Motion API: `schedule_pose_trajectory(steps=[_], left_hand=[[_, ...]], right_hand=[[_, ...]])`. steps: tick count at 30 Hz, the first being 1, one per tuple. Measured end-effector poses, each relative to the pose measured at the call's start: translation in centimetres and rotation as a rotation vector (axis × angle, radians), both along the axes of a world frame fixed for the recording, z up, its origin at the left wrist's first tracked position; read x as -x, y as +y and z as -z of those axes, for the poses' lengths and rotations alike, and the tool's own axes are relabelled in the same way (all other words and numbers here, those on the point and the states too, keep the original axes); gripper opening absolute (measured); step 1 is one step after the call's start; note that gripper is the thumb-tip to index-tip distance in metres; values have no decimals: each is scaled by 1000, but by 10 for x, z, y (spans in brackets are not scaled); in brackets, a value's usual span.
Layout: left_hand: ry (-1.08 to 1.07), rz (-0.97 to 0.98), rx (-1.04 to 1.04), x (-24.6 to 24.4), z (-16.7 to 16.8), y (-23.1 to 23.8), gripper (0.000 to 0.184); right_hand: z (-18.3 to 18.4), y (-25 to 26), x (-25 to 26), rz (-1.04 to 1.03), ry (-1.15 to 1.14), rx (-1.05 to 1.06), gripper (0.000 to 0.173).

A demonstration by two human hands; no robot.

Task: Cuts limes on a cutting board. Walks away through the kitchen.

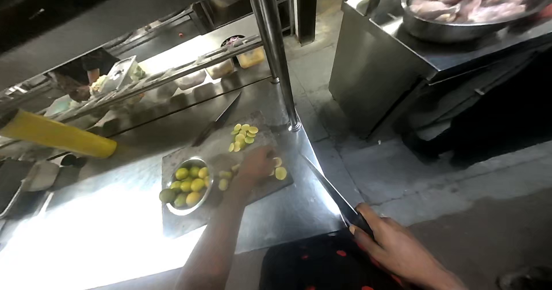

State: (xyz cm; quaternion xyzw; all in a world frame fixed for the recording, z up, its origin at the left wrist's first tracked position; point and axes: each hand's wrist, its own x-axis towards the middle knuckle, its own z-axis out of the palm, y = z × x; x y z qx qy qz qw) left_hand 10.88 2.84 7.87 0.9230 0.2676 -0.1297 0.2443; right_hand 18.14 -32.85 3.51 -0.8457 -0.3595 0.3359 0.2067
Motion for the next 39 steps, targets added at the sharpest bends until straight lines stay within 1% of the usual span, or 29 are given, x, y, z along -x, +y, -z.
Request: schedule_pose_trajectory(steps=[6,9,11,13,15,18,20,22,25,29,31,33,36,39], left_hand=[[78,-5,19,-14,-5,1,24],[58,-11,-7,-11,-9,1,22],[39,-47,-23,-5,-13,4,21],[34,-104,-72,8,-26,8,22],[12,-171,-195,31,-42,17,20],[-63,-279,-303,68,-60,33,23],[-119,-292,-391,91,-59,40,26],[-71,-289,-453,104,-55,41,27],[-12,-253,-528,117,-41,42,28],[2,-261,-476,122,-31,42,31],[13,-241,-450,123,-32,43,33],[-11,-202,-469,124,-32,44,34],[-67,-198,-452,125,-38,43,27],[-32,-233,-390,124,-48,40,22]], right_hand=[[3,-9,0,51,24,8,46],[4,-8,0,47,22,-9,44],[5,-6,0,38,19,-12,43],[6,-6,-1,37,25,-9,43],[9,-6,-3,42,18,-22,46],[14,-5,-6,41,10,-32,47],[14,-1,-9,18,9,-29,47],[15,4,-10,-3,0,-43,47],[12,14,-12,-34,-11,-52,45],[10,22,-14,-70,-31,-59,43],[10,24,-15,-75,-30,-66,44],[11,24,-16,-73,-34,-76,44],[14,23,-14,-67,-53,-96,44],[11,22,-11,-61,-41,-67,45]])
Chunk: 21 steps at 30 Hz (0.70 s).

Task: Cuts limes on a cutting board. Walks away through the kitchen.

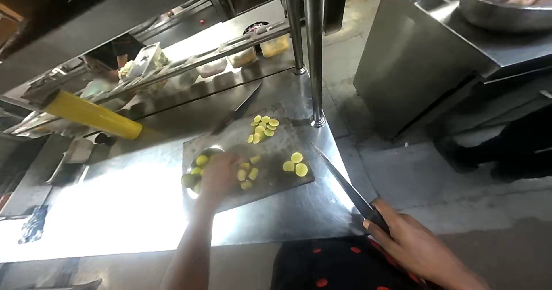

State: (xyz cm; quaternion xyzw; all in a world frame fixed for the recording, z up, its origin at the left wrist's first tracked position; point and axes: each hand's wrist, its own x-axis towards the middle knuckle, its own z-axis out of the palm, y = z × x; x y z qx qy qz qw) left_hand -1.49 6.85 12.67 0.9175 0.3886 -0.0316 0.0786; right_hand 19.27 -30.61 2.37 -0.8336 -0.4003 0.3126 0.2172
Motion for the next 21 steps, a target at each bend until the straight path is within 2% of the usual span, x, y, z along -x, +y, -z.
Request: schedule_pose_trajectory(steps=[6,14,21], left_hand=[[-16,18,15,2,-10,-6,20],[-138,-20,-107,4,-21,-9,20],[1,-28,-52,5,-25,-17,20]], right_hand=[[-1,-2,6,16,21,32,47],[-2,-7,10,14,-7,31,46],[-2,-10,14,11,-41,-8,46]])
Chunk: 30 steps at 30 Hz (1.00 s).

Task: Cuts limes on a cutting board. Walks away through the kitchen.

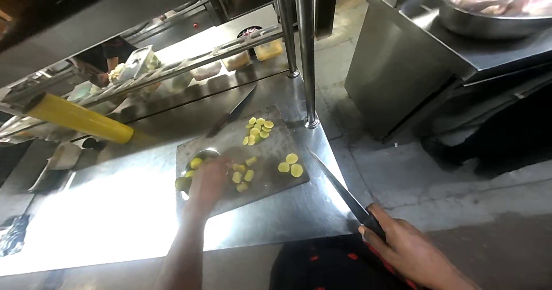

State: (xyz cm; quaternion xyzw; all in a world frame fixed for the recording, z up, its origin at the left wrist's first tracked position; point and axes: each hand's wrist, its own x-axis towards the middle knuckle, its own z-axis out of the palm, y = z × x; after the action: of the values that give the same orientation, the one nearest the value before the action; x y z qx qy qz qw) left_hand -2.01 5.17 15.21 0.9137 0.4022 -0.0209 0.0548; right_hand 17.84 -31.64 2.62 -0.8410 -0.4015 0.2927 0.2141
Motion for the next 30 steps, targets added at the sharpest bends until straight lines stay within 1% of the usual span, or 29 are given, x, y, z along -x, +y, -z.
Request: schedule_pose_trajectory(steps=[4,5,6,7,8,9,13,14,16,17,18,19,21,23,25,27,30], left_hand=[[-89,62,-25,2,-1,-7,20],[-5,101,-18,-1,3,-9,22],[166,162,-2,-6,11,-13,29],[329,206,21,-12,22,-17,41],[427,227,26,-17,33,-20,47],[454,224,6,-22,39,-19,45],[281,144,-75,-35,37,-18,27],[242,150,-75,-40,36,-19,26],[189,163,-14,-49,37,-20,29],[150,184,24,-53,41,-22,28],[107,216,57,-59,48,-25,30],[37,268,70,-64,59,-29,35],[-134,409,52,-74,89,-41,51],[-236,541,21,-88,112,-53,60],[-257,681,5,-104,125,-55,59],[-256,780,18,-121,132,-50,51],[-268,811,-13,-140,130,-34,39]], right_hand=[[-3,1,-1,-1,18,24,47],[-3,1,-1,0,21,30,47],[-3,2,0,-1,25,38,46],[-3,3,1,-10,29,51,46],[-5,4,0,-27,33,63,46],[-5,6,-2,-41,28,62,47],[-10,4,0,-36,40,58,46],[-10,3,-1,-31,35,54,46],[-9,3,-3,-21,33,58,46],[-8,2,-3,-13,36,53,46],[-7,0,-2,1,31,40,46],[-7,-2,-2,18,25,22,45],[-2,-7,-2,47,7,-26,45],[-3,-10,-3,60,20,-43,45],[-10,-12,-3,61,61,-32,47],[-14,-16,-5,51,85,-18,48],[-17,-22,-8,57,97,-15,51]])
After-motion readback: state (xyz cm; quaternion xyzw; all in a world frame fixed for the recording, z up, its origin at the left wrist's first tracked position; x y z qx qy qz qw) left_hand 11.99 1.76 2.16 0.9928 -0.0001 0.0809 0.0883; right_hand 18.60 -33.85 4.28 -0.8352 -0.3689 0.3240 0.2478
